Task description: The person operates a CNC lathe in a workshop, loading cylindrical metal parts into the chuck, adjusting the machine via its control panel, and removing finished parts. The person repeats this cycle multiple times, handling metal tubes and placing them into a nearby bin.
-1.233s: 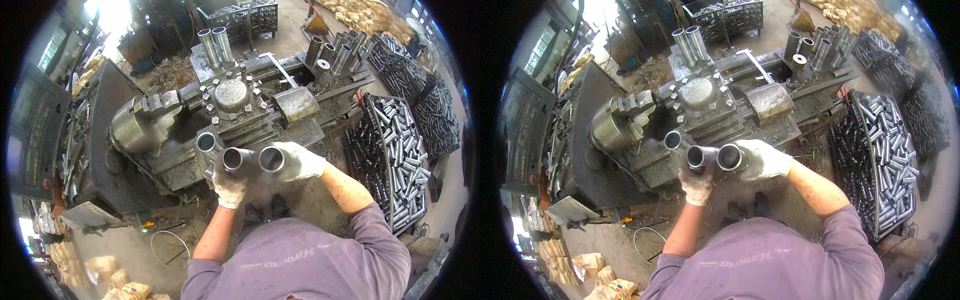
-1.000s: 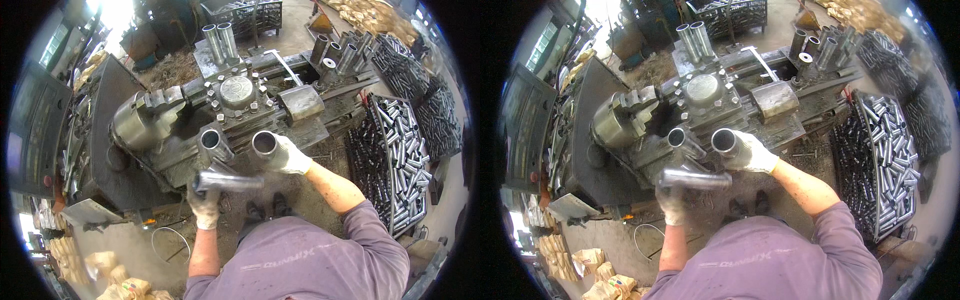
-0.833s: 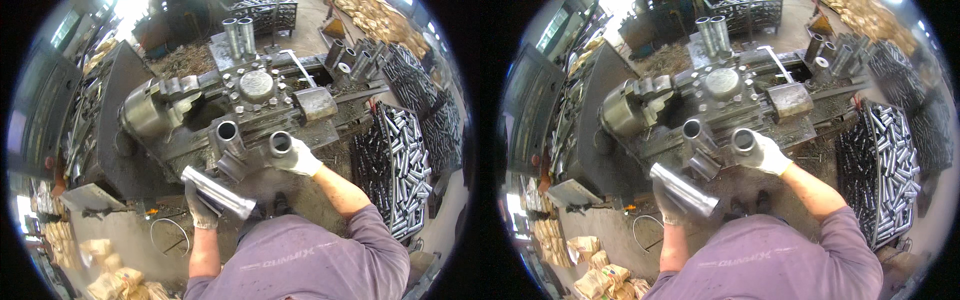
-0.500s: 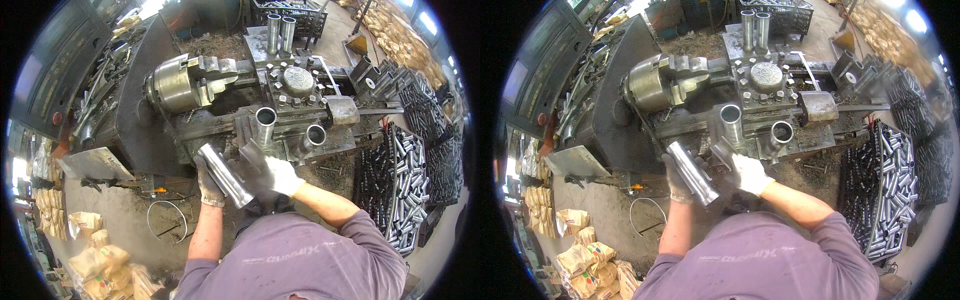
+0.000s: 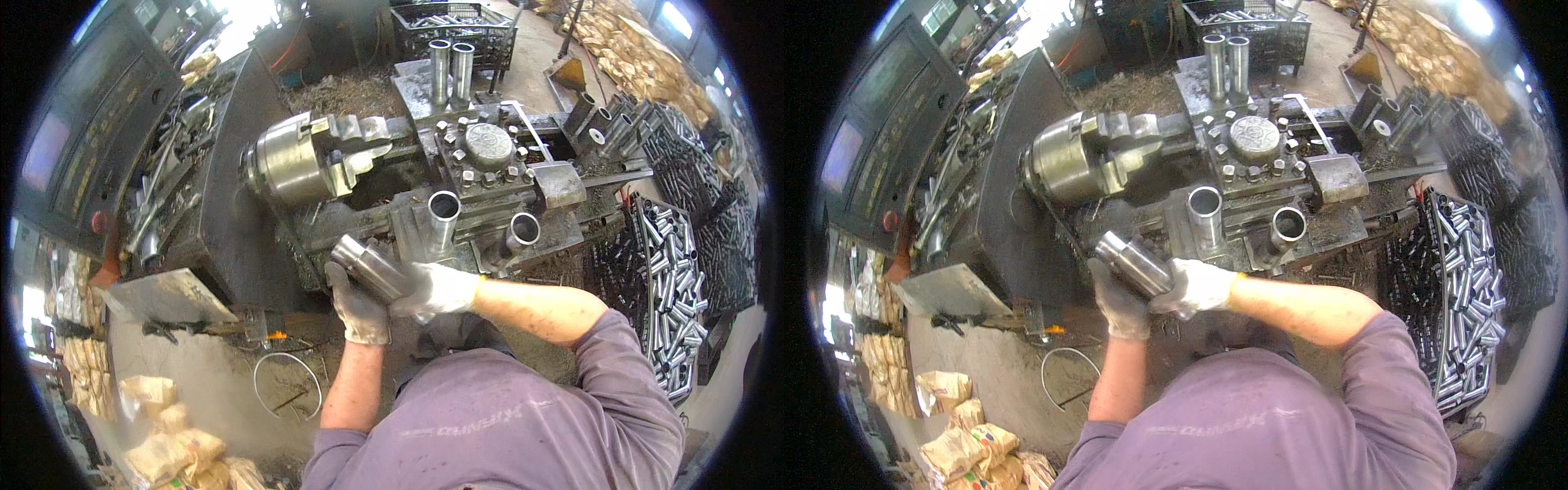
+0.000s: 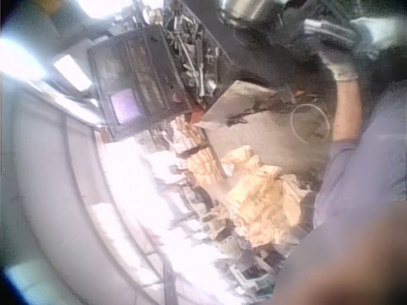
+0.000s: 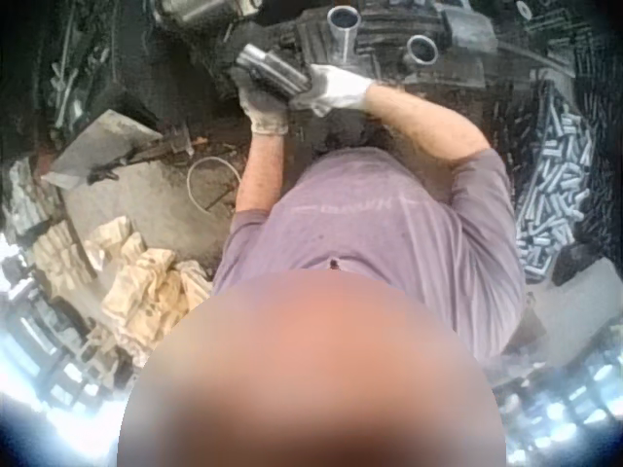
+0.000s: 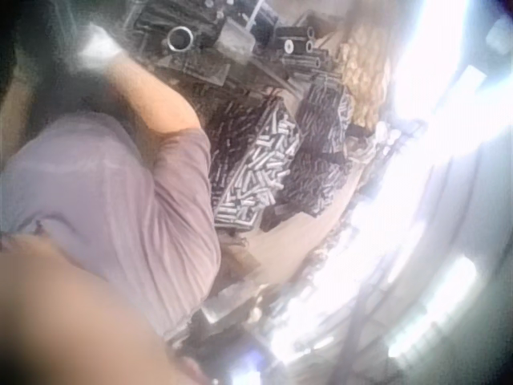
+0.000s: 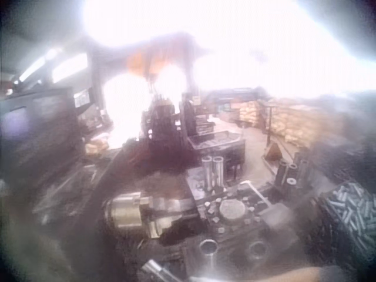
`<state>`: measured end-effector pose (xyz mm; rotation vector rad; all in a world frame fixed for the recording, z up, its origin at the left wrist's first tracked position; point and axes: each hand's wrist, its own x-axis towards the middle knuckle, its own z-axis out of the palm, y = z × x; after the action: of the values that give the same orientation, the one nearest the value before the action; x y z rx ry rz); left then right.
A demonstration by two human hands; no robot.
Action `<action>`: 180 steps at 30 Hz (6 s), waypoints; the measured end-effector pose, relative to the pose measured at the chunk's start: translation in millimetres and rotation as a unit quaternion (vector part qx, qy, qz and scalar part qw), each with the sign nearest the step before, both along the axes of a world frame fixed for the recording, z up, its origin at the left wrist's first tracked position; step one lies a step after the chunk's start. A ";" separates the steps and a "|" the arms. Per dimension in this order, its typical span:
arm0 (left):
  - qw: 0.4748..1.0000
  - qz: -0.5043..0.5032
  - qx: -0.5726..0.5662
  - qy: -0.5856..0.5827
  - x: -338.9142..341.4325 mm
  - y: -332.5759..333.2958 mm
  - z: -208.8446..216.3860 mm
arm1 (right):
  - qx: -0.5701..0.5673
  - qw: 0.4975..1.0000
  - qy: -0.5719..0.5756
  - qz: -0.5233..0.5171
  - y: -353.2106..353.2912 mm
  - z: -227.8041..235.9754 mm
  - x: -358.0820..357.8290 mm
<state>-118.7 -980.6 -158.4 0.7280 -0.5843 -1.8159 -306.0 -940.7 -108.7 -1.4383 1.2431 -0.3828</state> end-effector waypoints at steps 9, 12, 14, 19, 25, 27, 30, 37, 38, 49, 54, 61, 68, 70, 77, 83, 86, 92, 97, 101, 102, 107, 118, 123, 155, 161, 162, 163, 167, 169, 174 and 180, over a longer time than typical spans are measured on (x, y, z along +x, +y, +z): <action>0.942 0.088 -0.306 -0.105 -7.7 -14.5 65.3 | -0.504 0.860 0.076 0.033 -50.6 127.9 -64.0; 0.954 0.014 -0.298 -0.019 9.8 -41.6 15.9 | -0.587 0.750 0.294 0.078 -122.9 154.1 -132.0; 0.965 0.085 -0.178 -0.172 26.5 -37.4 -32.1 | -0.596 0.681 0.415 0.089 -178.4 152.8 -168.4; 0.848 0.062 -0.135 -0.508 76.9 15.9 -120.1 | -0.469 0.675 0.540 0.182 -260.9 87.9 -222.4; 0.934 0.223 0.164 -0.228 103.3 70.5 -166.6 | -0.249 0.848 0.400 0.243 -306.1 16.9 -234.6; 0.923 0.239 0.182 -0.242 124.0 74.0 -190.8 | -0.253 0.845 0.381 0.277 -308.3 12.5 -237.1; 0.915 0.260 0.204 -0.230 164.4 90.7 -249.3 | -0.226 0.863 0.374 0.255 -308.8 14.8 -237.2; 0.935 0.202 0.193 -0.217 256.1 90.8 -378.0 | -0.214 0.895 0.315 0.231 -310.2 8.1 -208.8; 0.922 0.210 0.187 -0.267 261.6 86.7 -381.6 | -0.215 0.898 0.319 0.216 -307.7 8.4 -206.0; 0.896 0.366 0.129 -0.215 249.4 44.6 -271.5 | -0.009 0.917 0.324 0.233 -308.9 28.6 -221.1; 0.891 0.408 0.112 -0.167 250.2 47.3 -214.5 | -0.207 0.929 0.256 0.171 -330.0 -12.0 -173.0; 0.897 0.376 0.226 -0.054 270.8 26.8 -165.2 | -0.211 0.920 0.247 0.220 -332.6 -12.6 -166.5; 0.924 0.291 0.212 -0.133 285.5 23.0 -151.6 | -0.058 0.952 0.207 0.217 -331.8 21.1 -158.8; 0.932 0.271 0.155 -0.183 286.1 24.4 -153.7 | -0.059 0.951 0.230 0.200 -329.3 21.8 -159.9; 0.874 0.384 0.145 -0.260 271.4 18.6 -164.5 | -0.067 0.939 0.274 0.196 -331.6 15.5 -154.6; 0.846 0.405 0.184 -0.293 241.2 45.0 -137.9 | -0.412 0.862 0.295 0.016 -259.7 83.5 -173.5; 0.689 0.393 0.037 -0.607 190.4 57.1 -109.2 | -0.477 0.859 0.163 -0.089 -180.9 122.2 -191.0; 0.743 0.009 -0.335 -0.579 53.4 46.8 -9.8 | -0.426 0.842 0.054 -0.326 -22.7 112.2 -193.3; 0.676 -0.355 -0.352 -0.541 -64.3 33.6 34.8 | -0.385 0.788 0.074 -0.475 80.3 63.0 -202.7; 0.683 -0.278 -0.464 -0.492 -159.4 26.6 27.2 | -0.334 0.772 0.054 -0.538 142.4 15.9 -195.3; 0.649 -0.305 -0.442 -0.538 -175.5 24.9 24.6 | -0.346 0.783 0.053 -0.515 155.1 6.1 -193.0; 0.758 -0.268 -0.369 -0.466 -195.8 47.5 26.8 | -0.296 0.848 0.160 -0.410 185.8 -12.3 -195.6; 0.925 -0.374 0.070 0.003 -312.0 114.3 92.0 | -0.431 0.864 -0.055 -0.254 238.1 65.6 -255.1; 0.818 -0.517 0.169 0.190 -343.8 121.9 70.7 | -0.454 0.852 0.011 -0.261 248.2 56.9 -279.5; 0.963 -0.266 0.010 -0.030 -327.3 138.6 81.9 | -0.522 0.815 -0.008 -0.254 244.5 28.7 -271.0; 0.961 -0.264 0.007 -0.080 -329.5 138.4 83.7 | -0.513 0.820 -0.011 -0.254 239.9 23.5 -274.1; 0.962 -0.258 0.003 -0.090 -330.1 138.5 83.8 | -0.512 0.820 -0.007 -0.255 239.5 22.8 -274.7; 0.963 -0.251 0.000 -0.100 -330.6 138.5 83.7 | -0.512 0.820 -0.004 -0.255 239.2 22.2 -275.4; 0.965 -0.242 0.018 -0.095 -331.5 137.2 80.3 | -0.501 0.829 -0.007 -0.250 237.6 20.8 -278.6; 0.964 -0.245 0.016 -0.104 -331.2 134.6 77.1 | -0.500 0.829 -0.008 -0.248 236.5 20.2 -279.9; 0.963 -0.258 0.007 -0.080 -333.0 126.4 68.9 | -0.504 0.826 -0.011 -0.252 233.4 18.4 -281.8; 0.964 -0.255 0.014 -0.072 -333.4 125.6 65.1 | -0.499 0.829 -0.003 -0.252 231.7 17.8 -284.6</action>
<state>-452.1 -855.0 -93.3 0.7819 -0.9064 -2.2586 -590.6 -709.1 -90.9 -1.9113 1.4863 -1.5821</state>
